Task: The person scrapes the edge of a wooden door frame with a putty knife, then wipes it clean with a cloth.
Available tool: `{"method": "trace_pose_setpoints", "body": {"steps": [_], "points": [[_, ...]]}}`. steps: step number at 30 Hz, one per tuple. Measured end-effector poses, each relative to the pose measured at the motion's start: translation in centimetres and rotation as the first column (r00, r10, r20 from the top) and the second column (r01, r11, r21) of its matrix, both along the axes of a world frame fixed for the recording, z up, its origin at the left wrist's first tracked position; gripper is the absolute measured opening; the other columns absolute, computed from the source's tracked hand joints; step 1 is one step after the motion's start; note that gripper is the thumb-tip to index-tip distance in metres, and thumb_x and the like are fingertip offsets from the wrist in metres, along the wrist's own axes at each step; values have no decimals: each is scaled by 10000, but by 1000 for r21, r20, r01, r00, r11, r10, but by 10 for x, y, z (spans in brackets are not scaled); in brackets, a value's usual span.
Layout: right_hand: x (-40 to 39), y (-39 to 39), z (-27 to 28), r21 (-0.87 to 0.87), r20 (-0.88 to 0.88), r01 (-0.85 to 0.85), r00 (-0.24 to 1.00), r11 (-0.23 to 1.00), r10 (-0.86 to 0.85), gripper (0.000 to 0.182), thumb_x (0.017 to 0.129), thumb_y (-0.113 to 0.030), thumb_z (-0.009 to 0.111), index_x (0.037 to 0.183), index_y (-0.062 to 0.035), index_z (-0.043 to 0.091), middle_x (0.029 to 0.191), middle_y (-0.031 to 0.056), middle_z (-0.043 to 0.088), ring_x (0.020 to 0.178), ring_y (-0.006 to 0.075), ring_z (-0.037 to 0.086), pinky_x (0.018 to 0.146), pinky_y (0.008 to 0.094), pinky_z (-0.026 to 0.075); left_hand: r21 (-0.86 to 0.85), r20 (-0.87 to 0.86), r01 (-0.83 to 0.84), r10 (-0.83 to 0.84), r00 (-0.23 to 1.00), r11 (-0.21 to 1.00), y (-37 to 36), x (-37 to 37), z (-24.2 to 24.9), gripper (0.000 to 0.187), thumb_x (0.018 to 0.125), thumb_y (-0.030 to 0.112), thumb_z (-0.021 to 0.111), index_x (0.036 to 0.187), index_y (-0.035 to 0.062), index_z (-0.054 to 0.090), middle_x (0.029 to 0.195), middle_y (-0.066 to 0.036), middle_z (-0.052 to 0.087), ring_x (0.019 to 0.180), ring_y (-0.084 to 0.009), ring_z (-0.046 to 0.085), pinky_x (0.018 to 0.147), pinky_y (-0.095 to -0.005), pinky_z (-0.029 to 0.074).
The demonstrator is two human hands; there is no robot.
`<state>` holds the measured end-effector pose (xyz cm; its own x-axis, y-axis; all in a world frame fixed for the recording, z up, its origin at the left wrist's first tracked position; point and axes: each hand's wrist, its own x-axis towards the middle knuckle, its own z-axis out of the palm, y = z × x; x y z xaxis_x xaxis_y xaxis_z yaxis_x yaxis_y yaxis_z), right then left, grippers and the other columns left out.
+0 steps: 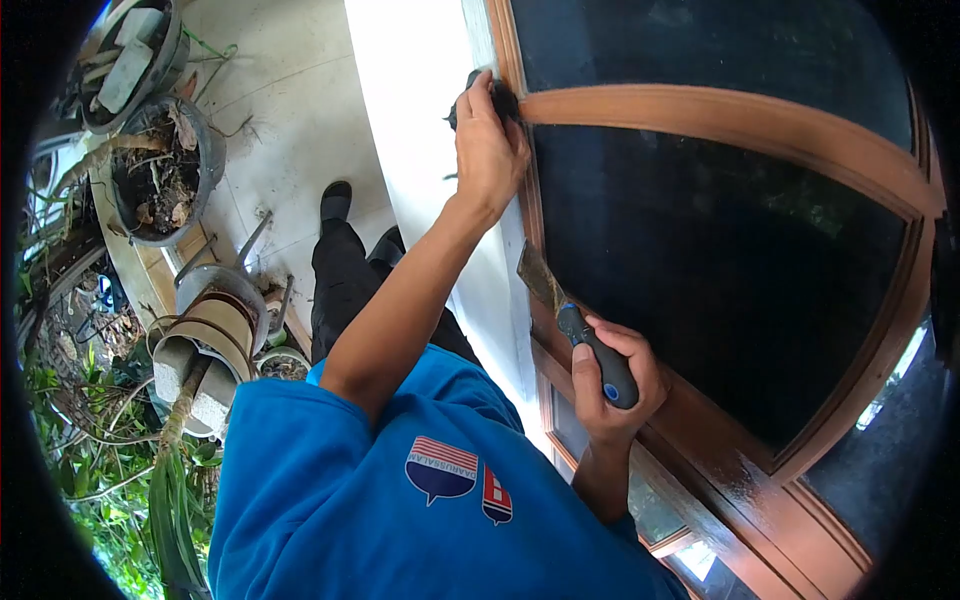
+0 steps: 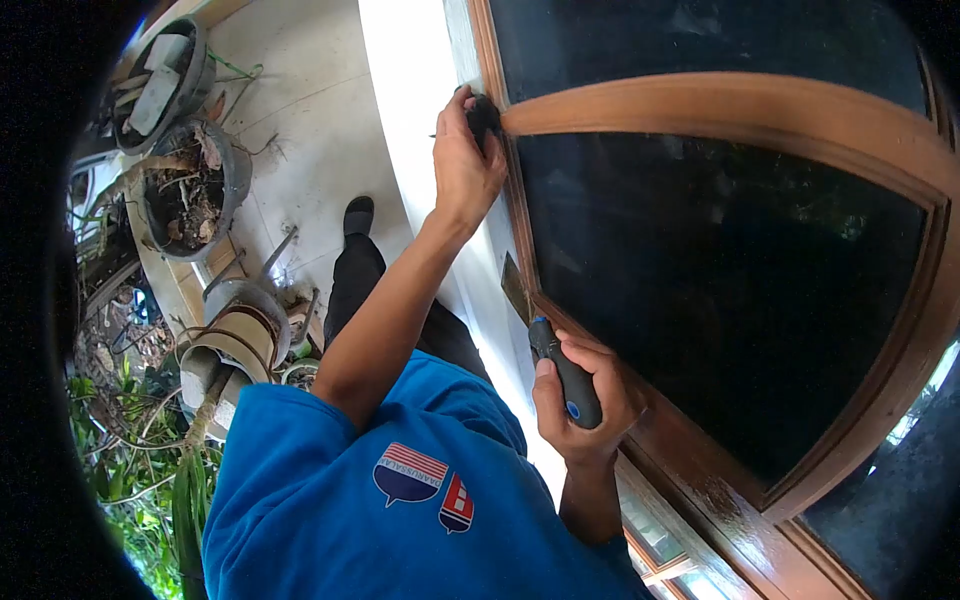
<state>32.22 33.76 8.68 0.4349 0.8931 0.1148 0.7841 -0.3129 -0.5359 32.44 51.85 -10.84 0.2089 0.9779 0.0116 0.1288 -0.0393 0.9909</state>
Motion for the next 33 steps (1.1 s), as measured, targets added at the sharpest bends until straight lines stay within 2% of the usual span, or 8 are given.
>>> {"method": "trace_pose_setpoints", "body": {"steps": [7, 11, 15, 18, 21, 26, 28, 33], "points": [[-10, -6, 0, 25, -58, 43, 997, 999, -41, 222, 731, 7, 687, 942, 34, 624, 907, 201, 704, 840, 282, 714, 742, 334, 582, -101, 51, 161, -156, 986, 982, -45, -21, 20, 680, 735, -136, 503, 1380, 17, 355, 1261, -254, 419, 1150, -436, 477, 1002, -447, 422], [-20, -3, 11, 17, -59, 129, 990, 991, -128, 170, 728, 21, 647, 896, 25, 626, 886, 200, 704, 833, 255, 704, 773, 321, 551, 30, 65, 79, -80, 995, 996, -31, -16, 8, 630, 760, -122, 504, 1365, 5, 382, 1257, -248, 455, 1167, -415, 494, 991, -420, 432], [-16, -7, 23, 32, 19, 147, 989, 989, -148, 172, 731, 7, 644, 902, 22, 630, 884, 201, 704, 757, 217, 695, 709, 299, 555, -92, 98, 0, 9, 995, 996, 10, -5, 1, 530, 765, -105, 497, 1285, -10, 460, 1147, -251, 541, 1119, -408, 529, 999, -408, 426], [-17, -22, 17, 35, -57, 279, 959, 960, -277, 200, 715, -40, 672, 907, -2, 633, 866, 176, 712, 786, 276, 722, 707, 317, 594, -1, 31, 55, -55, 998, 998, -16, -16, 2, 542, 760, -106, 494, 1290, -3, 453, 1169, -246, 525, 1122, -409, 523, 996, -415, 426], [-14, -16, 14, 43, -14, 161, 987, 986, -161, 181, 734, 4, 639, 914, 23, 629, 866, 191, 698, 601, 160, 652, 558, 250, 530, -52, 80, 152, -147, 986, 987, -35, -25, 6, 581, 746, -122, 487, 1312, -9, 414, 1235, -248, 452, 1149, -423, 486, 1006, -431, 418], [-21, -13, 22, 56, 14, 209, 978, 976, -210, 199, 719, -47, 668, 910, -1, 633, 870, 173, 709, 722, 245, 701, 650, 309, 579, 47, 81, -2, -1, 997, 999, 6, -6, 2, 531, 754, -131, 486, 1270, -9, 451, 1232, -249, 468, 1136, -416, 493, 997, -431, 416], [-24, -20, 28, 46, 18, 264, 964, 964, -265, 214, 712, -73, 681, 912, -14, 632, 874, 162, 716, 780, 285, 724, 694, 336, 601, -100, 128, 49, -36, 991, 994, 6, -8, 6, 526, 739, -139, 481, 1248, -8, 461, 1231, -241, 458, 1149, -416, 482, 1005, -433, 410], [-26, -16, 22, 69, 5, 278, 960, 958, -279, 218, 719, -87, 678, 918, -17, 627, 849, 149, 709, 757, 282, 723, 702, 349, 607, -32, 71, 224, -221, 973, 974, -40, -32, 6, 535, 727, -135, 494, 1242, 5, 456, 1231, -228, 437, 1123, -425, 499, 975, -418, 441]]}}
